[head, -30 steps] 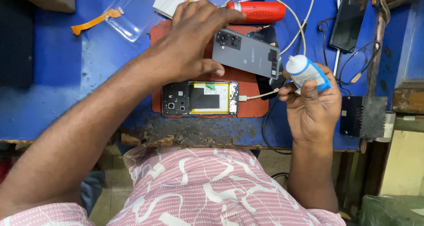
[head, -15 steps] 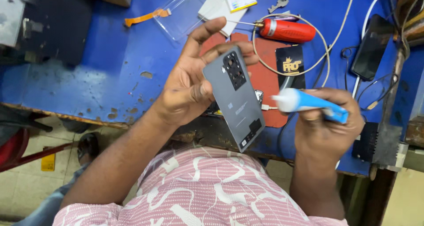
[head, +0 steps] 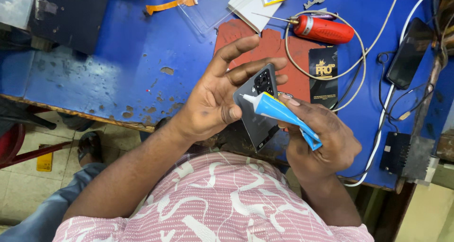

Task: The person applies adhesive to the back cover of a smartphone, aligns and presses the back cover onto the phone body, then secures the assembly with rubber bands. The phone screen is briefly shown powered on during the process.

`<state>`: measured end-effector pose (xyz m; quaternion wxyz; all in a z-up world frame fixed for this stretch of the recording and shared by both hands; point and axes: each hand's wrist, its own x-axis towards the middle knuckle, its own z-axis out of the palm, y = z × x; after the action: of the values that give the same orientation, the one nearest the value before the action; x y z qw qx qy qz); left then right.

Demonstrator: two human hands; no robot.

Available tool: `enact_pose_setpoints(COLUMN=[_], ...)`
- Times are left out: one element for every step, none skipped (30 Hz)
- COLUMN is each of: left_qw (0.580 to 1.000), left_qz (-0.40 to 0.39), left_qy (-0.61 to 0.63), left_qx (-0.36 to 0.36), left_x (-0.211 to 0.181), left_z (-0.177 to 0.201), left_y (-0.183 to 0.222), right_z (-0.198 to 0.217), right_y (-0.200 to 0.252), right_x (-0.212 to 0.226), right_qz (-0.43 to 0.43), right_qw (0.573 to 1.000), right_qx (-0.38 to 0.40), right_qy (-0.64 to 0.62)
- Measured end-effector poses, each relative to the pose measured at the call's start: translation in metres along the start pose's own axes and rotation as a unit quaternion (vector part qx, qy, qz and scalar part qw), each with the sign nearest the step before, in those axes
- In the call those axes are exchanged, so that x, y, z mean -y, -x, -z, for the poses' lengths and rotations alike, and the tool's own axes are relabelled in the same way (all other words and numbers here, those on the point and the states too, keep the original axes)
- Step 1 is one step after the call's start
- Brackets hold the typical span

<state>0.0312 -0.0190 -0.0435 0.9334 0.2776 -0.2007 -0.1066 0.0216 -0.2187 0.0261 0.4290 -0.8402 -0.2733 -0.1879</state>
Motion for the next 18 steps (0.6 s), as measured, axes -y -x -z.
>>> enact_pose_setpoints(left_qw=[1.0,1.0,1.0,1.0,1.0,1.0,1.0,1.0,1.0,1.0,1.0,1.0,1.0,1.0,1.0,1.0,1.0,1.0], left_qz=[0.0,0.0,0.0,0.0,-0.001,0.0,0.0,0.001,0.002,0.002,0.003,0.003,0.004,0.005,0.005,0.006,0.005,0.005], left_qy=[-0.002,-0.002,-0.003,-0.004,-0.003,-0.003,-0.003,-0.003,-0.003,-0.002,-0.002,-0.001,0.0,0.002,0.004,0.005,0.005,0.005], left_qx=[0.001,0.002,0.003,0.003,0.003,0.004,0.003,0.003,0.003,0.003,0.003,0.003,0.003,0.002,0.003,0.003,0.003,0.003], left_x=[-0.0001,0.0,-0.0001,-0.0002,0.0,-0.0002,-0.0004,-0.0008,-0.0012,-0.0015,-0.0019,-0.0024,-0.0021,-0.0022,-0.0021,-0.002,-0.0019,-0.0019], left_z=[0.0,-0.0001,-0.0002,-0.0004,-0.001,-0.0011,-0.0014,-0.0013,-0.0013,-0.0014,-0.0014,-0.0015,-0.0018,-0.002,-0.0022,-0.0023,-0.0025,-0.0026], left_y=[0.0003,0.0006,0.0008,0.0011,0.0013,0.0012,0.0013,0.0012,0.0014,0.0016,0.0017,0.002,0.002,0.0021,0.0019,0.0018,0.0016,0.0013], right_z=[-0.0002,0.0002,0.0007,0.0004,0.0009,0.0006,0.0004,0.0001,-0.0003,-0.0004,-0.0006,0.0001,0.0011,0.0011,0.0014,0.0014,0.0013,0.0016], right_y=[0.0002,0.0007,0.001,0.0015,0.0013,0.0011,0.0006,-0.0002,-0.0009,-0.0016,-0.0022,-0.002,-0.0021,-0.0013,-0.0003,-0.0003,-0.0001,-0.0007], right_x=[0.0005,0.001,0.0014,0.0018,0.0018,0.002,0.0021,0.0021,0.0023,0.0025,0.003,0.0043,0.0048,0.0057,0.007,0.0066,0.0065,0.0056], right_qz=[0.001,0.004,0.007,0.011,0.015,0.019,0.02,0.022,0.02,0.017,0.016,0.014,0.012,0.015,0.018,0.021,0.018,0.014], right_qw=[1.0,1.0,1.0,1.0,1.0,1.0,0.999,0.999,0.999,0.999,0.999,1.0,1.0,0.999,0.999,0.999,0.999,0.999], right_qx=[0.003,0.008,0.013,0.015,0.018,0.019,0.016,0.013,0.008,0.003,0.007,0.011,0.014,0.014,0.014,0.013,0.009,0.005], right_qy=[0.002,0.004,0.005,0.008,0.011,0.014,0.019,0.024,0.029,0.035,0.028,0.022,0.016,0.026,0.036,0.046,0.049,0.051])
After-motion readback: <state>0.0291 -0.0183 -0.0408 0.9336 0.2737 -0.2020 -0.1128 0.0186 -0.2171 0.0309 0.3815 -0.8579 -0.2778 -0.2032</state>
